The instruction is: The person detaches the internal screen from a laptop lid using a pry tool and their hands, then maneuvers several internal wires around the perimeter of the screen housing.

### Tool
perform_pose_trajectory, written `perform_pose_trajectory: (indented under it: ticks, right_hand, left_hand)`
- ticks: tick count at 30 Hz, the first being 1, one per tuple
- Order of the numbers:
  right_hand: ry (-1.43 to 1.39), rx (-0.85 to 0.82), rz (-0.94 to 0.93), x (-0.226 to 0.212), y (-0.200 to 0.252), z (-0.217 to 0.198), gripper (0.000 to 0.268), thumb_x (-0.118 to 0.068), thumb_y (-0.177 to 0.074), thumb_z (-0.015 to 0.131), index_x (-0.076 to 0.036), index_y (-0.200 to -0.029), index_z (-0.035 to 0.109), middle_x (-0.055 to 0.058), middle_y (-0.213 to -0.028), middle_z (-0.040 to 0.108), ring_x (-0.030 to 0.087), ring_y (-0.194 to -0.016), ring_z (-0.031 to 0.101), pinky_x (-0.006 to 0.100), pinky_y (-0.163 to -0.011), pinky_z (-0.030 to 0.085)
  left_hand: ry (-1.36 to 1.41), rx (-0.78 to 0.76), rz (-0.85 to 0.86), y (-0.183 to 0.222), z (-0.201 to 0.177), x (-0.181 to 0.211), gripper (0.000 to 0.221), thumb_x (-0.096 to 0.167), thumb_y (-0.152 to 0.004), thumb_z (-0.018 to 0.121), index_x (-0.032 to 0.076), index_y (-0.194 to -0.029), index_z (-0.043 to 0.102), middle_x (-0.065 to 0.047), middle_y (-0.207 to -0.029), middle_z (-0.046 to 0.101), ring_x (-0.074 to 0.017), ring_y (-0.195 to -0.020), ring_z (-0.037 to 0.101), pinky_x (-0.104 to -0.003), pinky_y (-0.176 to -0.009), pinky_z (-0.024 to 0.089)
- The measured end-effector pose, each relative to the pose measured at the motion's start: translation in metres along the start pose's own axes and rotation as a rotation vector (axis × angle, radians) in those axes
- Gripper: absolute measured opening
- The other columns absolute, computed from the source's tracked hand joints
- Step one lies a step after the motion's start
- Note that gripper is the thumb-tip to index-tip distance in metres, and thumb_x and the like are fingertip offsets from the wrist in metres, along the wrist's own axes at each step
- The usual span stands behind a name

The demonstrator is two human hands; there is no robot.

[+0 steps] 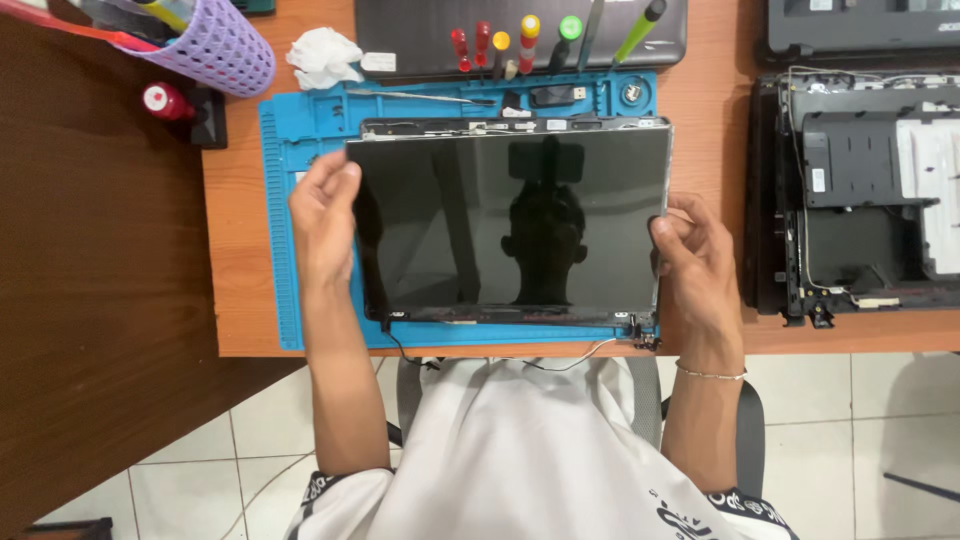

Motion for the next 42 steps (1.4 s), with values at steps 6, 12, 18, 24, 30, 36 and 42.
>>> perform_pose_trajectory:
  ticks: [6, 12, 18, 24, 30, 36, 42]
  right_hand:
    - [-0.093, -0.045, -0.047, 0.003, -0.002, 0.001, 0.026, -0.010, -0.105, 0.063, 0.002, -0.127, 0.058, 0.004, -0.095, 0.072, 0.004, -0.075, 0.059, 0.018, -0.062, 0.044]
    - [-0.229, -0.058, -0.055, 0.008, -0.005, 0.000, 0.020, -0.010, -0.112, 0.061, 0.005, -0.125, 0.062, 0.006, -0.099, 0.070, 0.008, -0.082, 0.063, 0.022, -0.070, 0.051]
    - [-0.321, -0.069, -0.058, -0.016, 0.005, 0.012, 0.026, -0.010, -0.104, 0.057, -0.001, -0.129, 0.056, 0.007, -0.111, 0.071, 0.011, -0.093, 0.069, 0.025, -0.078, 0.056]
    - [-0.316, -0.049, -0.258, -0.035, 0.010, 0.030, 0.022, -0.016, -0.112, 0.056, -0.003, -0.130, 0.055, 0.006, -0.119, 0.068, 0.010, -0.112, 0.062, 0.027, -0.105, 0.048]
    - [-0.320, 0.076, -0.398, -0.035, 0.021, 0.049, 0.018, -0.022, -0.115, 0.059, -0.006, -0.121, 0.057, 0.000, -0.114, 0.062, 0.006, -0.105, 0.054, 0.023, -0.102, 0.045]
    - [-0.176, 0.094, -0.313, -0.036, 0.024, 0.050, 0.020, -0.021, -0.114, 0.060, -0.002, -0.121, 0.059, -0.005, -0.093, 0.049, 0.004, -0.089, 0.043, 0.020, -0.086, 0.036]
    - [-0.021, 0.027, -0.181, -0.046, 0.025, 0.055, 0.041, -0.022, -0.111, 0.055, -0.002, -0.146, 0.052, 0.009, -0.108, 0.073, 0.009, -0.096, 0.065, 0.022, -0.082, 0.049]
  left_hand:
    - [0.018, -0.035, 0.076, 0.025, 0.000, -0.002, 0.031, 0.014, -0.104, 0.061, -0.004, -0.129, 0.063, -0.012, -0.117, 0.074, -0.0127, -0.108, 0.068, -0.025, -0.098, 0.050]
    - [0.057, 0.049, 0.132, 0.025, -0.005, 0.001, 0.029, 0.012, -0.104, 0.063, -0.004, -0.128, 0.064, -0.013, -0.116, 0.074, -0.0137, -0.108, 0.068, -0.027, -0.099, 0.050]
    - [0.140, 0.089, 0.214, 0.032, -0.006, 0.018, 0.025, 0.011, -0.104, 0.061, -0.002, -0.125, 0.063, -0.010, -0.113, 0.074, -0.0118, -0.105, 0.068, -0.026, -0.096, 0.052]
    - [0.184, 0.149, 0.428, 0.048, -0.011, 0.043, 0.022, 0.014, -0.111, 0.059, -0.002, -0.126, 0.057, -0.007, -0.113, 0.069, -0.0106, -0.105, 0.062, -0.027, -0.098, 0.049]
    - [0.273, 0.168, 0.532, 0.069, -0.025, 0.053, 0.021, 0.017, -0.113, 0.054, 0.001, -0.126, 0.052, -0.009, -0.114, 0.069, -0.0124, -0.108, 0.065, -0.028, -0.104, 0.050]
    - [0.224, 0.169, 0.490, 0.071, -0.036, 0.059, 0.026, 0.014, -0.115, 0.056, -0.004, -0.133, 0.055, -0.012, -0.121, 0.069, -0.0132, -0.112, 0.063, -0.028, -0.105, 0.050]
    - [0.043, 0.102, 0.284, 0.046, -0.037, 0.046, 0.033, 0.010, -0.108, 0.059, 0.000, -0.139, 0.051, -0.009, -0.116, 0.073, -0.0086, -0.105, 0.063, -0.023, -0.095, 0.049]
Point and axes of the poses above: each hand's wrist, its own y-axis away from the middle knuckle, its own z-axis out of the palm, x = y × z, the point moved 6 cm from there along -y, towards the middle knuckle
